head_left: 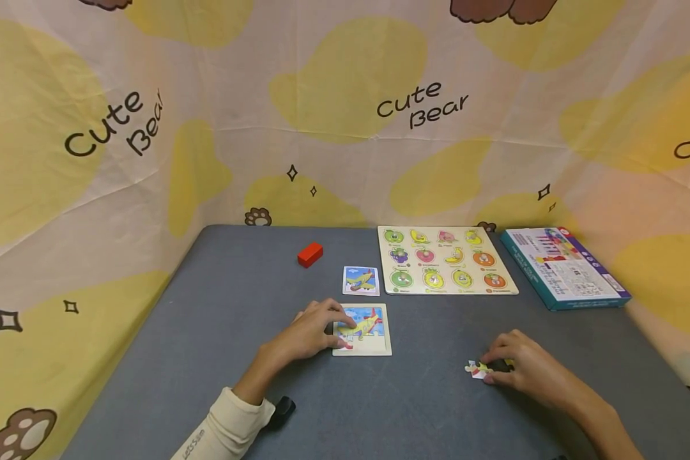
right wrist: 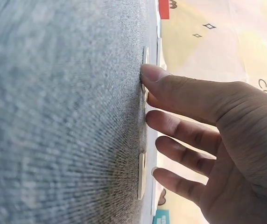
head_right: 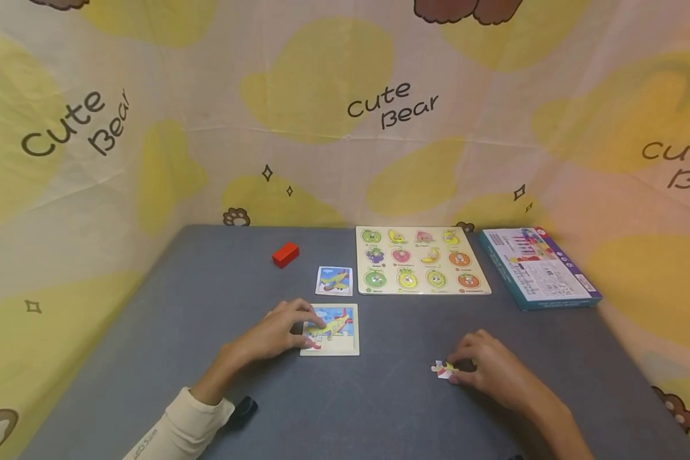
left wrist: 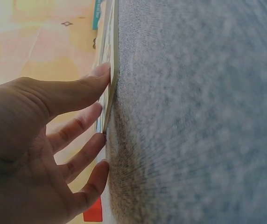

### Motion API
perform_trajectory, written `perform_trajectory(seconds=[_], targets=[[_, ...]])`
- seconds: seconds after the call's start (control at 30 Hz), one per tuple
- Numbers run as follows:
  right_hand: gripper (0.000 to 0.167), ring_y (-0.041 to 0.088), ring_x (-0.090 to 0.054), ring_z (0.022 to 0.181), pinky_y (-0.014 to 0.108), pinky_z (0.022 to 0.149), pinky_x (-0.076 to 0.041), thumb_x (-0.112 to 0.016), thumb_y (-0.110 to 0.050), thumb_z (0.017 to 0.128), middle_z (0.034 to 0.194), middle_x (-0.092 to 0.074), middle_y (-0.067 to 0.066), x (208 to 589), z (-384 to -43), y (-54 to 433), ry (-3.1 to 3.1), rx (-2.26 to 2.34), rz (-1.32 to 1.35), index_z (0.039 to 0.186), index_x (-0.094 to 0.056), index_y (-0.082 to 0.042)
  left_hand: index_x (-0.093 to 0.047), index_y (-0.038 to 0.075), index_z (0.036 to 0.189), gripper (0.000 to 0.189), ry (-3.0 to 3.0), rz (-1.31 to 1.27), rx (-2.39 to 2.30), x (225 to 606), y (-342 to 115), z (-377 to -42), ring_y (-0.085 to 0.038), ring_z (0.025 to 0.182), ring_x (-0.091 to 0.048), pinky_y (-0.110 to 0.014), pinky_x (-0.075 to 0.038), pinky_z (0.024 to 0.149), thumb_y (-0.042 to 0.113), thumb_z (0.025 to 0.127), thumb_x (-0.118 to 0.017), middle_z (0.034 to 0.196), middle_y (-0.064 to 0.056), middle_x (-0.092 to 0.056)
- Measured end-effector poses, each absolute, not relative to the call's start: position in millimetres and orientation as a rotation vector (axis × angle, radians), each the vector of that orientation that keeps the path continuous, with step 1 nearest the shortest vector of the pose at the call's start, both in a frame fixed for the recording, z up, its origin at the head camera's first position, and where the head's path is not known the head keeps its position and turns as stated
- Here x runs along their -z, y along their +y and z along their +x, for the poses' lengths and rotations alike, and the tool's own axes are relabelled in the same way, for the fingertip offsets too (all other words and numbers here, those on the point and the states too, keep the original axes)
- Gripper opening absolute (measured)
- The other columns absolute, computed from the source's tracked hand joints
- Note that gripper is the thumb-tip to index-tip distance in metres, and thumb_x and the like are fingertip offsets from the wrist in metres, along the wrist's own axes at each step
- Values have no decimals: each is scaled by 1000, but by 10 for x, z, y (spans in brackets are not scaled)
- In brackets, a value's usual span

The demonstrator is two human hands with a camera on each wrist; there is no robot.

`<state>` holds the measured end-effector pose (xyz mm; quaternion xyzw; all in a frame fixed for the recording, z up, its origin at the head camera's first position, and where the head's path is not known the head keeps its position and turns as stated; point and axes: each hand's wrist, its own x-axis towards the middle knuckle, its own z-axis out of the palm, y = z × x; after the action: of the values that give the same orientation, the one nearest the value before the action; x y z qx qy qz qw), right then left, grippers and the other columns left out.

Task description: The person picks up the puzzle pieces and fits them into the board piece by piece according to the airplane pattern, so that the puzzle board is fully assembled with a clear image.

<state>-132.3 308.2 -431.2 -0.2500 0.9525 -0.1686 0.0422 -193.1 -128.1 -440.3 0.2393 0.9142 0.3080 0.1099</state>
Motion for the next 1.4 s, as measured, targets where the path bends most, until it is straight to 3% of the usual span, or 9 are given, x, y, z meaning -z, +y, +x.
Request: perform_trajectory(seconds=[0.4, 0.9, 1.4], targets=[[18, 4, -51, 96, 33, 82, -51, -86, -47, 85, 98, -62, -22, 4297, -1324, 3066, 2906, 514, -711, 94, -79, -34, -79, 23, 126, 35, 2683, 706, -904, 4397, -1282, -1917, -29, 127, -48, -61, -39, 101, 15, 92, -83, 138, -5, -59], [21, 0, -49, 89, 29, 76, -49, -89, -43, 84, 92, -58, -19, 4304, -1317, 3019, 2952, 552, -705, 93, -76, -28, -79, 22, 126, 34, 2684, 723, -912, 4400, -1288, -1919, -30, 126, -48, -61, -39, 100, 15, 92, -83, 137, -5, -59], [15, 5, -51, 95, 34, 81, -51, -89, -38, 86, 95, -60, -21, 4162, -1470, 2731, 3036, 513, -827, 93, -77, -30, -79, 21, 125, 34, 2681, 717, -926, 4403, -1285, -1921, -28, 124, -48, -60, -39, 100, 14, 92, -83, 137, -4, -59]])
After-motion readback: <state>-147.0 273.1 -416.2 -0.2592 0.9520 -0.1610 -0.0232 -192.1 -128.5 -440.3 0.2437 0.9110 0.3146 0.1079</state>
